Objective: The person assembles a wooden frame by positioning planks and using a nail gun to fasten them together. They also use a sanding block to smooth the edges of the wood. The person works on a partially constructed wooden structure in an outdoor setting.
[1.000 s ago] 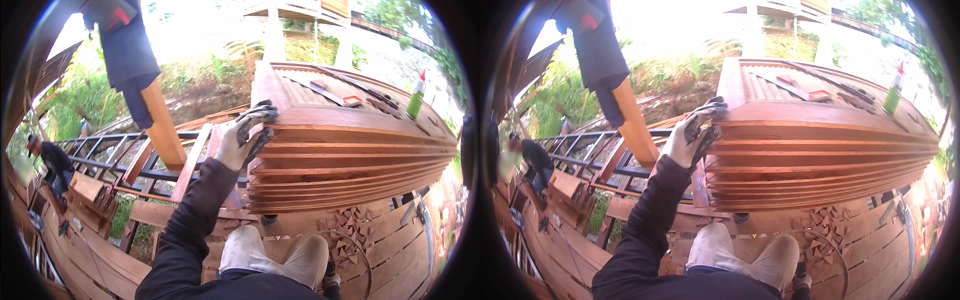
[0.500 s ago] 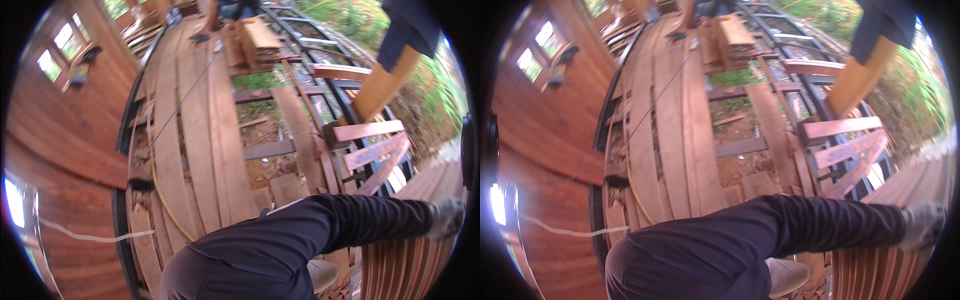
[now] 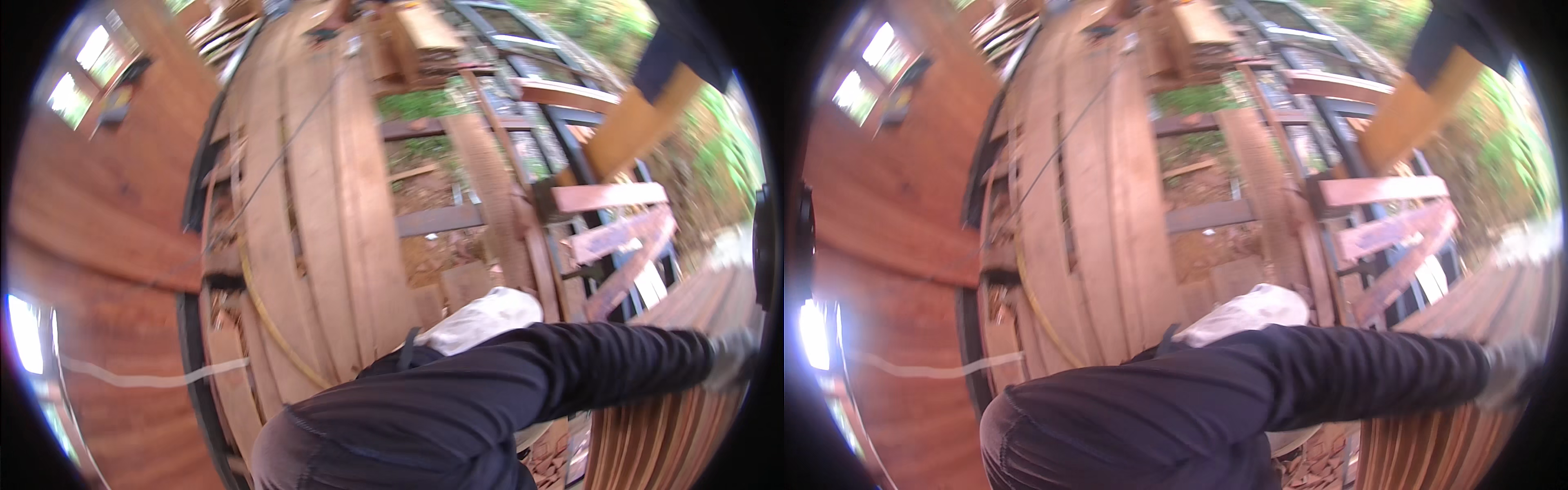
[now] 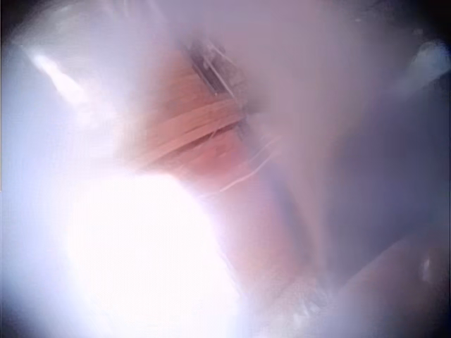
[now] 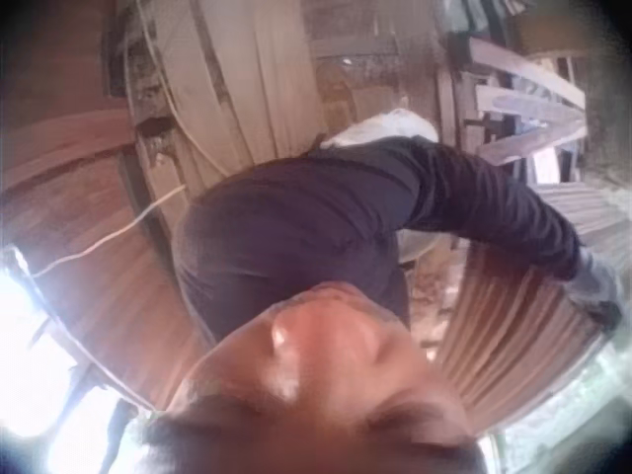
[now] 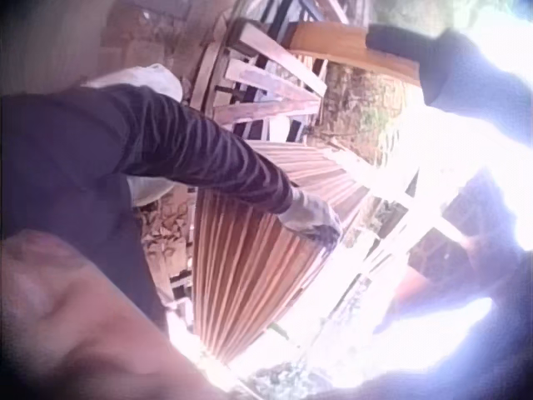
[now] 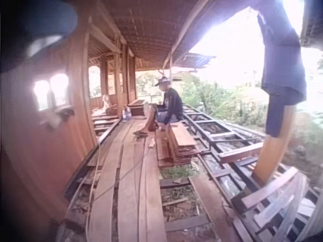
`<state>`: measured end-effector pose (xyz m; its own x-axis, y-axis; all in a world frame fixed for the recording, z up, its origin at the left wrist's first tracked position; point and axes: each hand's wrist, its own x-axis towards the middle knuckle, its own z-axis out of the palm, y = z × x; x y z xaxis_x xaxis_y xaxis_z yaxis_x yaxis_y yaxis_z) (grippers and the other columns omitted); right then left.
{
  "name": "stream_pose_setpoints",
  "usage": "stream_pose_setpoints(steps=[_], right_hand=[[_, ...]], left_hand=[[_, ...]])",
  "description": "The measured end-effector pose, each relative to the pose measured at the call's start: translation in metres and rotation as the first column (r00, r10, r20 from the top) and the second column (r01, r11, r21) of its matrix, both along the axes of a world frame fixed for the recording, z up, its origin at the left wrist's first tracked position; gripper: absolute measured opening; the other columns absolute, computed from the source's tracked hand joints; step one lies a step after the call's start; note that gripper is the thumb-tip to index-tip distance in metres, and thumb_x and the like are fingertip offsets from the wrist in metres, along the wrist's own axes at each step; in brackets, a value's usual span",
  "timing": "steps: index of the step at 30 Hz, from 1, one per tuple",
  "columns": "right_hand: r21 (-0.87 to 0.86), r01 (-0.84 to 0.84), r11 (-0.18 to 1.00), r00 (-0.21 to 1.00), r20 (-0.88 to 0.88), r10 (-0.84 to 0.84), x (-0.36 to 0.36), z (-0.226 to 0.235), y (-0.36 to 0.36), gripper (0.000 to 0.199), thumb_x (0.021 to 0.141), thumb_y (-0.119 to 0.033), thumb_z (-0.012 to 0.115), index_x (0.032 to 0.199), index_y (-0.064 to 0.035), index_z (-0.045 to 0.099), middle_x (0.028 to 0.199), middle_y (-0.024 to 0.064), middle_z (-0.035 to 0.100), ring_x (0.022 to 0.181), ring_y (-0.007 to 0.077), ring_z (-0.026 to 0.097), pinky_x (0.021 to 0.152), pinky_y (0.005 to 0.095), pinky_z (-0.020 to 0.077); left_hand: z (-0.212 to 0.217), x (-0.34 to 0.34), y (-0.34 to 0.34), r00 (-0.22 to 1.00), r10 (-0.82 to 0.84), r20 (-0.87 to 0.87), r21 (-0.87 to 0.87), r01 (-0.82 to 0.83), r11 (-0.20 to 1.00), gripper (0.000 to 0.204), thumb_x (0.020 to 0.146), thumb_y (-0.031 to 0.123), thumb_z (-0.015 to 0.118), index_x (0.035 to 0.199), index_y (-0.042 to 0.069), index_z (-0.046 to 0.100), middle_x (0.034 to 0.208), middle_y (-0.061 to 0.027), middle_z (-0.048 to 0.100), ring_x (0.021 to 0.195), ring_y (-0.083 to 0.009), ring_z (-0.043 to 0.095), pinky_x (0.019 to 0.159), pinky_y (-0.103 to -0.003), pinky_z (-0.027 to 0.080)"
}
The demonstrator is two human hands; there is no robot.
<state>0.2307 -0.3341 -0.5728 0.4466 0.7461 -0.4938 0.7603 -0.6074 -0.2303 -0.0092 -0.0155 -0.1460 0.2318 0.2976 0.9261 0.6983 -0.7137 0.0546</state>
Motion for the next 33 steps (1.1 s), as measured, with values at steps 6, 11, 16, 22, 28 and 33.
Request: stream_pose_setpoints(steps=[6, 11, 16, 22, 28, 33], right_hand=[[-0.018, 0.102, 0.995, 0.994, -0.038, -0.103, -0.008, -0.012, -0.014, 0.041, 0.081, -0.040, 0.072, 0.101, -0.0049, 0.074, 0.084, 0.0140, 0.076, 0.079, 0.0284, 0.076, 0.069, 0.0426, 0.0604], [-0.070, 0.194, 0.978, 0.978, -0.064, -0.199, 0.000, -0.019, -0.047, 0.040, 0.080, -0.039, 0.073, 0.102, -0.0050, 0.074, 0.083, 0.0137, 0.076, 0.077, 0.0281, 0.076, 0.069, 0.0421, 0.0605], [-0.197, 0.368, 0.909, 0.913, -0.107, -0.393, 0.016, 0.006, -0.125, 0.039, 0.079, -0.037, 0.074, 0.102, -0.0051, 0.074, 0.082, 0.0134, 0.076, 0.076, 0.0278, 0.076, 0.069, 0.0417, 0.0606], [-0.309, 0.455, 0.835, 0.863, -0.077, -0.499, -0.010, 0.140, -0.174, 0.041, 0.076, -0.035, 0.073, 0.105, -0.0054, 0.074, 0.091, 0.0161, 0.076, 0.087, 0.0305, 0.076, 0.079, 0.0402, 0.0607], [-0.340, 0.258, 0.904, 0.964, 0.033, -0.263, -0.022, 0.232, -0.210, 0.043, 0.073, -0.039, 0.073, 0.104, -0.0091, 0.076, 0.110, 0.0176, 0.074, 0.109, 0.0324, 0.070, 0.097, 0.0412, 0.0543], [-0.309, 0.245, 0.919, 0.963, -0.029, -0.266, -0.039, 0.372, -0.209, 0.042, 0.076, -0.043, 0.074, 0.101, -0.0104, 0.077, 0.105, 0.0174, 0.075, 0.105, 0.0325, 0.071, 0.093, 0.0424, 0.0552]], left_hand=[[0.008, -0.035, -0.048, -0.442, -0.503, 0.743, 0.414, 0.894, -0.174, 0.015, 0.097, 0.006, 0.058, 0.110, 0.003, 0.063, 0.093, -0.0046, 0.067, 0.092, -0.0118, 0.065, 0.080, -0.026, 0.052], [-0.006, -0.046, -0.051, -0.064, -0.579, 0.813, 0.132, 0.988, 0.076, 0.031, 0.096, -0.004, 0.057, 0.127, 0.000, 0.055, 0.115, -0.0066, 0.067, 0.110, -0.0133, 0.062, 0.099, -0.029, 0.050], [0.024, -0.088, -0.074, 0.115, -0.617, 0.778, -0.087, 0.993, 0.075, 0.029, 0.102, 0.024, 0.060, 0.123, 0.003, 0.060, 0.130, -0.0131, 0.061, 0.121, -0.0189, 0.058, 0.102, -0.034, 0.047], [0.054, -0.093, -0.103, 0.301, -0.419, 0.856, -0.252, 0.953, 0.169, 0.035, 0.095, 0.019, 0.063, 0.122, -0.001, 0.064, 0.141, -0.0197, 0.058, 0.148, -0.0351, 0.035, 0.120, -0.047, 0.028], [0.071, -0.086, -0.146, 0.365, 0.113, 0.924, -0.383, 0.887, 0.258, 0.027, 0.093, -0.008, 0.058, 0.120, -0.006, 0.065, 0.127, -0.0170, 0.066, 0.117, -0.0215, 0.064, 0.098, -0.031, 0.052], [0.101, -0.090, -0.148, 0.452, 0.431, 0.781, -0.527, 0.847, 0.067, 0.013, 0.096, -0.005, 0.059, 0.106, -0.006, 0.068, 0.099, -0.0092, 0.072, 0.084, -0.0138, 0.069, 0.076, -0.024, 0.055]])
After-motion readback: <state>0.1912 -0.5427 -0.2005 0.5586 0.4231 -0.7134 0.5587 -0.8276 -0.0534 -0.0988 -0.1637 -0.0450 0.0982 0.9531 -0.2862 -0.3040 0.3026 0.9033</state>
